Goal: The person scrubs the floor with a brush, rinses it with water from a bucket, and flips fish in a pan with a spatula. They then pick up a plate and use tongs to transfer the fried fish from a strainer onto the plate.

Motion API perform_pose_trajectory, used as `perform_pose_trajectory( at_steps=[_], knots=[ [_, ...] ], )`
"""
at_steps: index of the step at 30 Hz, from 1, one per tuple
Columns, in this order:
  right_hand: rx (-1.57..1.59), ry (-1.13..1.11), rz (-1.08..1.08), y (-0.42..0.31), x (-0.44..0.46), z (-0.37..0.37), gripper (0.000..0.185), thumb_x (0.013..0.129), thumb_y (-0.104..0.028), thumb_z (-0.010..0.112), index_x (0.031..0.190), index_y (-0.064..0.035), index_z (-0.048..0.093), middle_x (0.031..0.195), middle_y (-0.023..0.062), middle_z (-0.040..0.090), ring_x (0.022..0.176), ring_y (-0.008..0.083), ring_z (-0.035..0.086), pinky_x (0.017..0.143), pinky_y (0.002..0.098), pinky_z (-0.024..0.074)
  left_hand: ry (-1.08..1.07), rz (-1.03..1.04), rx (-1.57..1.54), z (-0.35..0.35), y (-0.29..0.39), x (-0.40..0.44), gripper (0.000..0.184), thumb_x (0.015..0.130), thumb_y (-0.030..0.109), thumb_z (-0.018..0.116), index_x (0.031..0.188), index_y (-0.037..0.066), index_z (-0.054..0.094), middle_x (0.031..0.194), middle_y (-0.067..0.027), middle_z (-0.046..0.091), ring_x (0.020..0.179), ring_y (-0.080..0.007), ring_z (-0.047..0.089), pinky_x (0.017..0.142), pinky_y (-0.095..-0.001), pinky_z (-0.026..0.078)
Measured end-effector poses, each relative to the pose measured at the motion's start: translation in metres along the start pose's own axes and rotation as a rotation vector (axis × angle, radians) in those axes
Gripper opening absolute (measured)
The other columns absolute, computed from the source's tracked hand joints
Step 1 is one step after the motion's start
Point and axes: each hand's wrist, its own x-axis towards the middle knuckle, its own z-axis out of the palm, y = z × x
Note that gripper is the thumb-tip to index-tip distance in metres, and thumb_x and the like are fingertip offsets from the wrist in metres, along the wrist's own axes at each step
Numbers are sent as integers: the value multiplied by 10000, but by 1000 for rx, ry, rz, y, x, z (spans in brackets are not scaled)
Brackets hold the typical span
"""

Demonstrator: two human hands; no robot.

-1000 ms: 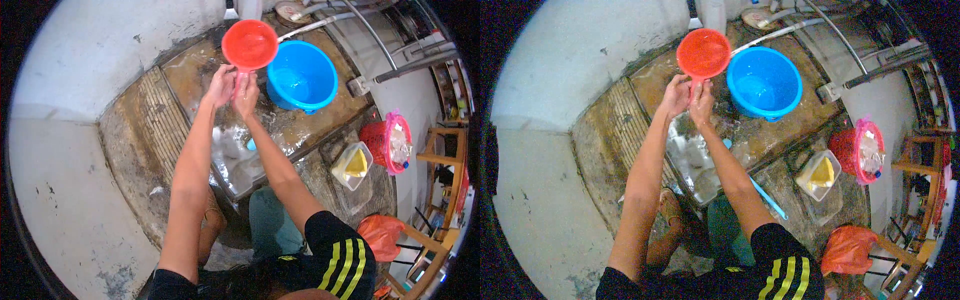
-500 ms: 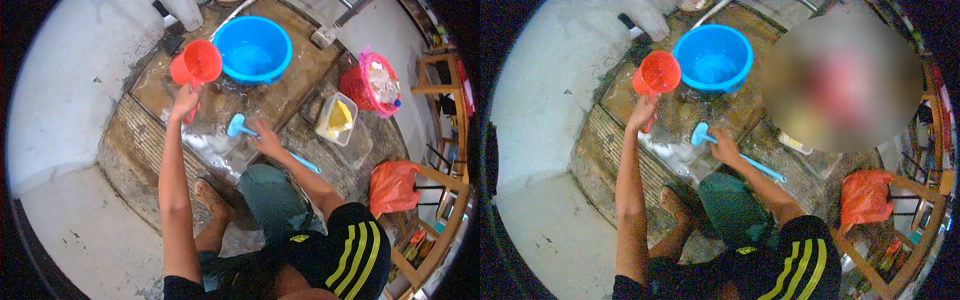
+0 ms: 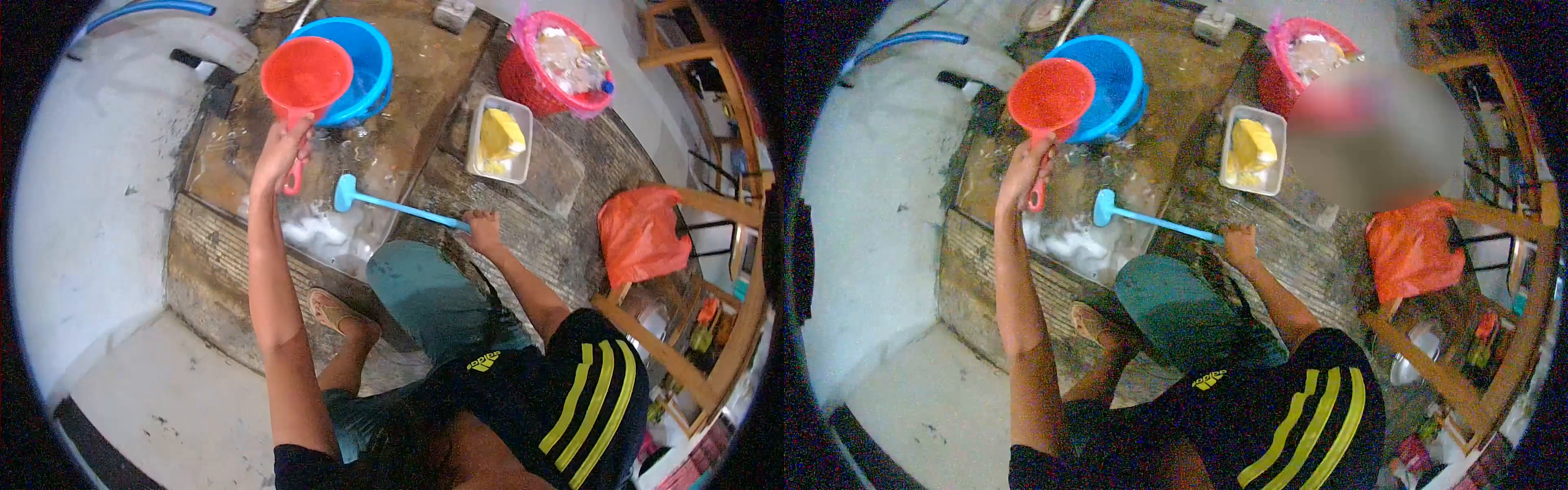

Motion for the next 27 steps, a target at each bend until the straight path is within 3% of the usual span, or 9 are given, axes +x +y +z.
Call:
perform_pose_trajectory(
  at_steps=[2,6,12,16,18,20,22,24,27],
  knots=[
    [-27,-73,-59,7,8,6,324,659,-286,678,938,-157,575,903,87,588,917,261,534,820,442,328,-18,-51,-204,3,9,-15,171,862,233,501,852,63,491,624,41,447,442,-41,363,419,-215,324],
    [17,53,-115,-15,14,-42,288,698,-203,632,940,-72,549,855,119,589,892,262,534,830,442,319,14,-156,-531,-18,3,-58,127,860,192,468,845,66,466,639,38,435,428,-29,338,409,-178,303],
    [-289,305,-664,-120,80,-187,252,696,-134,559,911,-1,556,737,143,573,840,300,547,882,470,328,201,-193,-509,-62,-15,-143,111,835,181,475,829,70,470,642,31,444,423,-30,343,396,-186,317],
    [-461,589,-1166,-207,169,-246,142,678,-90,534,818,-63,528,749,105,540,837,256,515,936,431,320,340,-157,-517,-94,-43,-176,123,822,185,493,825,64,471,640,25,447,423,-40,353,392,-196,332],
    [-581,582,-1367,-271,200,-284,116,685,-79,505,798,-66,529,746,94,539,837,252,519,976,434,307,403,-146,-559,-105,-56,-188,126,818,183,498,826,60,469,640,22,446,422,-45,357,393,-199,339],
    [-396,945,-1739,-331,250,-297,98,689,-101,500,778,-70,529,704,80,532,816,250,523,963,421,320,426,-132,-591,-117,-75,-194,122,812,172,498,833,57,462,639,21,444,424,-44,359,396,-198,342],
    [-763,807,-1616,-396,289,-305,81,675,-99,518,746,-89,554,663,75,538,806,246,522,973,413,309,458,-138,-604,-124,-88,-204,118,809,167,499,837,60,460,634,25,441,425,-43,358,396,-197,340],
    [-846,673,-1589,-453,310,-324,43,652,-178,568,671,-151,595,699,33,591,775,218,541,891,360,343,471,-154,-578,-131,-90,-216,104,812,168,490,824,70,457,621,33,430,425,-42,355,399,-195,339],
    [-890,604,-1473,-518,322,-344,108,539,-105,645,630,-153,611,615,40,543,895,219,504,1016,417,246,440,-158,-613,-146,-103,-230,107,826,175,476,789,80,443,606,36,422,426,-49,361,401,-197,329]
  ],
)
